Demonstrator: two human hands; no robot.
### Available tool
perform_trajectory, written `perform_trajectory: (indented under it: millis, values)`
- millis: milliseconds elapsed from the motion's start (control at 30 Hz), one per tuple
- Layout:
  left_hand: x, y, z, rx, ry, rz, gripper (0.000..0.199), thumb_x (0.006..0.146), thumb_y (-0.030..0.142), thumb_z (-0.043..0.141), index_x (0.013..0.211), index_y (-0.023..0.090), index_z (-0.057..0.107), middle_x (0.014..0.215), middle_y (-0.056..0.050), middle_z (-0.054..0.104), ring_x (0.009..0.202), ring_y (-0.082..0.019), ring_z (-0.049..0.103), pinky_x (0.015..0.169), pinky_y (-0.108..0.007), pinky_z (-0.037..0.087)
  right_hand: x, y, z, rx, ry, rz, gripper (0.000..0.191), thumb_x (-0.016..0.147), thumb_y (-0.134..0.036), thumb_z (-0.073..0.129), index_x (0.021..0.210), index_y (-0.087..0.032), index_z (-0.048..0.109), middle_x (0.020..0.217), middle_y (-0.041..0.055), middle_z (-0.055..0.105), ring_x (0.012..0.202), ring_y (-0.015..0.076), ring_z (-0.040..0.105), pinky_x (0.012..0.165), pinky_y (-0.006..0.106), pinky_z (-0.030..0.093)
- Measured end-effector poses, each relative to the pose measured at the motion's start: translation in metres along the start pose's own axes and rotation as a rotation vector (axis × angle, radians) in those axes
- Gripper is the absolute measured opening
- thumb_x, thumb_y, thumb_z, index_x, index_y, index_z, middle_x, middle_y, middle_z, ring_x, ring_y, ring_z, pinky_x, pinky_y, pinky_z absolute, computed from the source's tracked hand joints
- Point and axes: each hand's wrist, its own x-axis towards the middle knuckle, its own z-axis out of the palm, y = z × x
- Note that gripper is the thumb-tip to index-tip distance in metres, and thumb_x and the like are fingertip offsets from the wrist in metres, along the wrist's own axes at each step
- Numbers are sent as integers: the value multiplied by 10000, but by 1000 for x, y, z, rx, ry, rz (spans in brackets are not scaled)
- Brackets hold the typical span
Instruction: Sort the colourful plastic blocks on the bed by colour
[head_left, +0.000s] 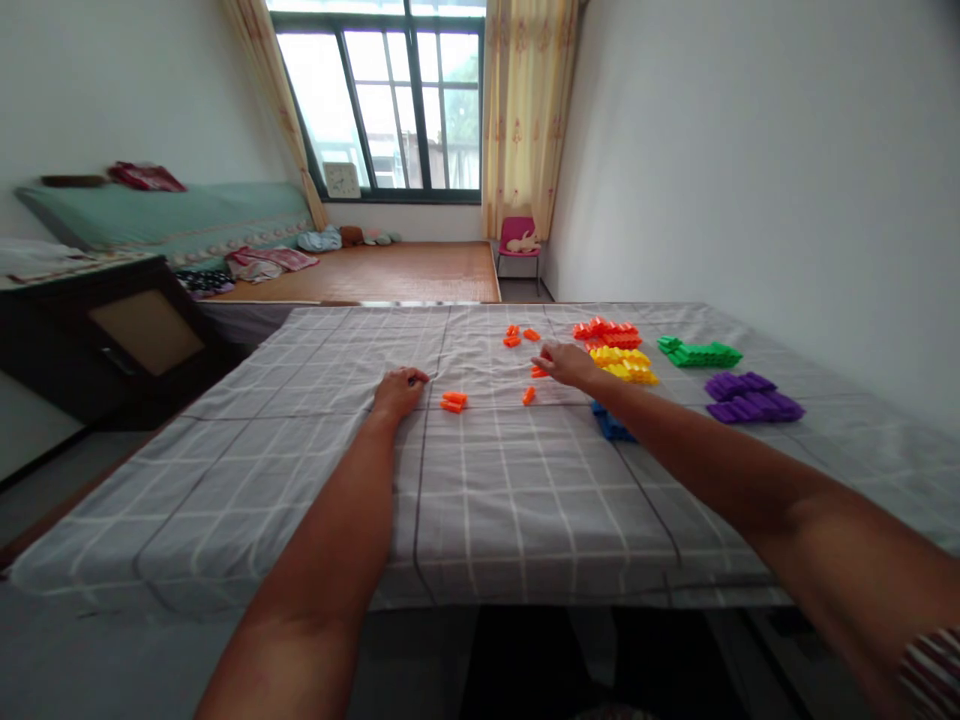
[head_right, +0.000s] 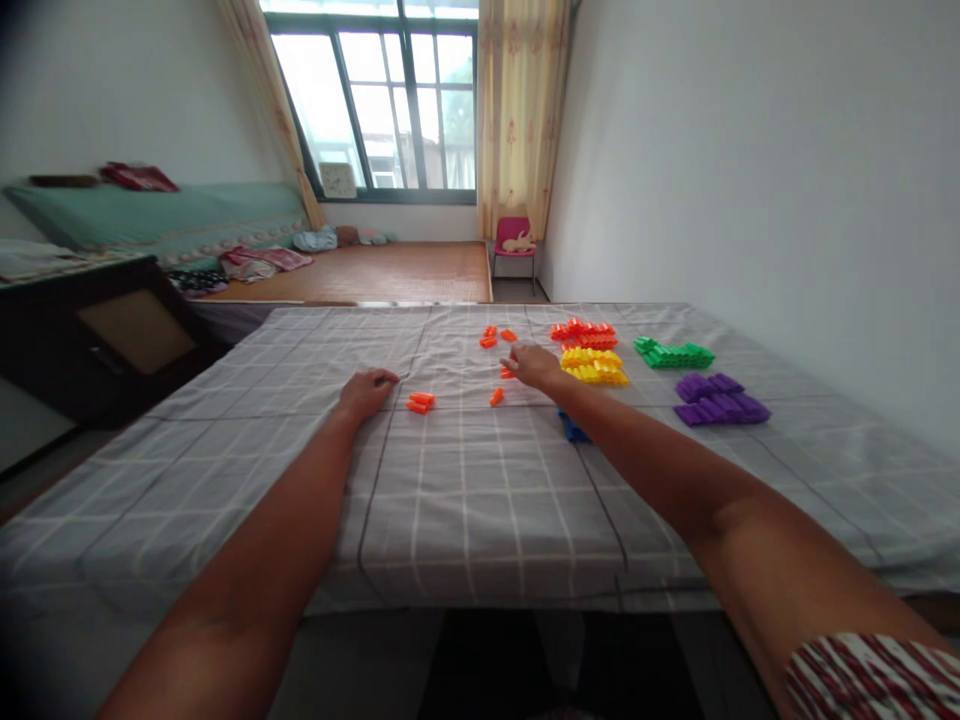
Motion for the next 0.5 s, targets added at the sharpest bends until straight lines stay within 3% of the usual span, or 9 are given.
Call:
perform_trajectory:
  millis: [67,167,233,400,500]
  values:
    - [0,-1,1,2,4,1,322,787,212,490,982,227,746,1055,-27,721,1009,-189,628,915,-268,471,13,20,-3,-61,-103,40,421,946,-488,415,979,-171,690,1009,119,713,925,213,648,735,265,451]
    - [2,-3,2,8,6,5,322,788,220,486,977,230,746,1053,-27,718,1007,-190,626,916,-273,471,22,41,-17,-37,-115,-3,349,961,-361,413,1011,-171,701,1050,99,712,944,188,649,776,249,461]
    - [2,-4,3,8,5,8,319,788,227,489,978,229,746,1052,-28,716,1010,-188,624,916,-270,470,24,50,-26,27,-160,-116,283,915,-202,474,1106,-187,682,1115,67,699,960,161,646,782,222,468]
    - [3,-5,3,15,8,6,298,792,236,499,960,239,745,1051,-17,714,999,-179,625,910,-256,470,16,60,-29,42,-490,-404,585,725,-14,597,1243,-283,631,1236,16,647,971,148,649,744,202,491]
    - [3,-6,2,9,15,5,292,788,234,502,947,248,746,1049,-16,714,996,-187,628,900,-262,477,9,57,-16,50,-449,-489,494,719,-66,641,1162,-281,679,1193,11,669,1004,165,641,821,233,483]
